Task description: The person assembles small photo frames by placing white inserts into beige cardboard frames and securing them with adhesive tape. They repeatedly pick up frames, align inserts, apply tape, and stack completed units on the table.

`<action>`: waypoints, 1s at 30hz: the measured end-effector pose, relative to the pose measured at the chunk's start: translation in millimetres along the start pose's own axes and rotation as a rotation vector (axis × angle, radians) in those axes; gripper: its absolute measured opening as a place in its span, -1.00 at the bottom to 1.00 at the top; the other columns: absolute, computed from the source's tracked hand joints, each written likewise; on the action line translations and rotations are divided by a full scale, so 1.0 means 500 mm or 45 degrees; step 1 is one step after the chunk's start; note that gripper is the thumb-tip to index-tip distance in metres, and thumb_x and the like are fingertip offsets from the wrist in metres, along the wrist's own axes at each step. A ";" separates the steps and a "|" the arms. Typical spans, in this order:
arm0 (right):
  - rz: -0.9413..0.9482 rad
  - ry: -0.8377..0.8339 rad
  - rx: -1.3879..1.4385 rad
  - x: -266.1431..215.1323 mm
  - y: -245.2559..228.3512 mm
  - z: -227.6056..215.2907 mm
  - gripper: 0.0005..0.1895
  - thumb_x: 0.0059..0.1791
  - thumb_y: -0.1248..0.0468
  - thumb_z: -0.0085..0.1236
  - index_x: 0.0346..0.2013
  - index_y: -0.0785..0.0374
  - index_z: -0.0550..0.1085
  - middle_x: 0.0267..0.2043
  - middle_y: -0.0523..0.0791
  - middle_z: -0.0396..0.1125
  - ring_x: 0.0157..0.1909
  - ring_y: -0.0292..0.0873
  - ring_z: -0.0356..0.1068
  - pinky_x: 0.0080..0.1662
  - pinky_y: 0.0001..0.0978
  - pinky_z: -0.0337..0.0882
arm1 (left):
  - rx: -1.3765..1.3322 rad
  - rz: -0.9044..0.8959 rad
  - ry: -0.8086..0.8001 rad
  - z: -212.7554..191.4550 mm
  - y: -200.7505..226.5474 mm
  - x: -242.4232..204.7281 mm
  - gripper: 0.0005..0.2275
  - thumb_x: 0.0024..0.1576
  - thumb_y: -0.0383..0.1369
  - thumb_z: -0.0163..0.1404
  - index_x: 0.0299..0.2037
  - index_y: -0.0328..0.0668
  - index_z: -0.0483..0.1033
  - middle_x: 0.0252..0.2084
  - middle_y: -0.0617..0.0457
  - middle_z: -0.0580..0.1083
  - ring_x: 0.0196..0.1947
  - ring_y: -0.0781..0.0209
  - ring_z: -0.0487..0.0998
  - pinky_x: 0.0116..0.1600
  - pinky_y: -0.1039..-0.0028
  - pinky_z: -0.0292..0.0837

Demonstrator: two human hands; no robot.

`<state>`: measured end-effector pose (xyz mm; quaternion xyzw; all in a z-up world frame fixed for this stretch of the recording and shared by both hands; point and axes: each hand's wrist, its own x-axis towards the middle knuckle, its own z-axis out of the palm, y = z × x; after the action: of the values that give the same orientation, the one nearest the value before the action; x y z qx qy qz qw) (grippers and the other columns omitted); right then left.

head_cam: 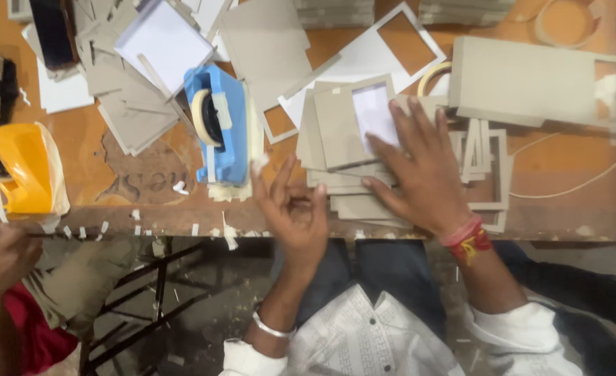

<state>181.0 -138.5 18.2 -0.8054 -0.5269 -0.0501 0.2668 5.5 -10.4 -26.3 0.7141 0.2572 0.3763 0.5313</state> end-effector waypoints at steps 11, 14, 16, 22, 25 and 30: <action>-0.072 -0.113 0.141 -0.056 -0.014 -0.010 -0.79 -0.18 0.05 0.35 -0.35 0.02 0.58 0.48 0.01 0.09 0.55 0.32 -0.16 0.40 0.52 -0.39 | 0.037 0.114 -0.290 -0.013 -0.014 0.024 -0.33 0.17 -0.64 0.19 0.45 -0.33 0.07 0.11 -0.24 0.59 -0.34 0.41 0.60 -0.28 0.64 0.50; -0.125 -0.144 0.183 -0.031 -0.010 -0.026 -0.73 -0.28 0.01 0.36 -0.37 -0.03 0.58 0.52 0.13 -0.05 0.53 0.46 -0.31 0.31 0.62 -0.49 | -0.092 0.072 -0.309 -0.016 -0.022 0.023 -0.39 0.22 -0.67 0.14 0.46 -0.36 0.13 0.07 -0.24 0.60 -0.07 0.22 0.69 -0.03 0.50 0.65; -0.139 -0.193 0.195 -0.020 -0.006 -0.030 -0.71 -0.30 0.01 0.35 -0.36 -0.03 0.58 0.53 0.15 -0.07 0.54 0.44 -0.30 0.33 0.62 -0.47 | -0.087 0.113 -0.277 -0.013 -0.024 0.022 -0.42 0.21 -0.68 0.13 0.43 -0.37 0.16 0.05 -0.24 0.60 -0.05 0.19 0.69 -0.01 0.49 0.67; -0.198 -0.226 0.196 -0.026 0.011 -0.019 -0.76 -0.26 0.05 0.35 -0.42 0.05 0.54 0.47 0.01 0.14 0.55 0.31 -0.08 0.41 0.52 -0.30 | -0.064 0.207 -0.240 -0.010 -0.029 0.017 -0.42 0.20 -0.68 0.15 0.41 -0.33 0.19 -0.02 -0.21 0.62 -0.09 0.13 0.72 -0.03 0.49 0.68; -0.229 -0.194 0.232 -0.034 0.021 -0.017 -0.77 -0.21 0.07 0.35 -0.43 0.08 0.53 0.45 -0.08 0.19 0.56 0.22 0.02 0.45 0.41 -0.22 | -0.006 0.331 -0.197 -0.011 -0.032 0.014 -0.40 0.20 -0.67 0.18 0.43 -0.27 0.20 -0.07 -0.16 0.62 -0.09 0.14 0.72 0.00 0.47 0.66; -0.154 -0.137 0.318 -0.020 0.031 -0.023 -0.68 -0.16 0.02 0.35 -0.33 0.16 0.53 0.51 0.20 0.03 0.56 0.34 -0.05 0.44 0.36 -0.01 | -0.047 0.261 -0.163 -0.003 -0.037 0.024 -0.37 0.21 -0.67 0.17 0.45 -0.29 0.13 -0.06 -0.20 0.63 -0.09 0.16 0.72 -0.01 0.50 0.68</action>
<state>192.6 -156.7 18.4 -0.7343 -0.5901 0.0431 0.3328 11.6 5.2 -40.6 0.7494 0.1413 0.3869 0.5184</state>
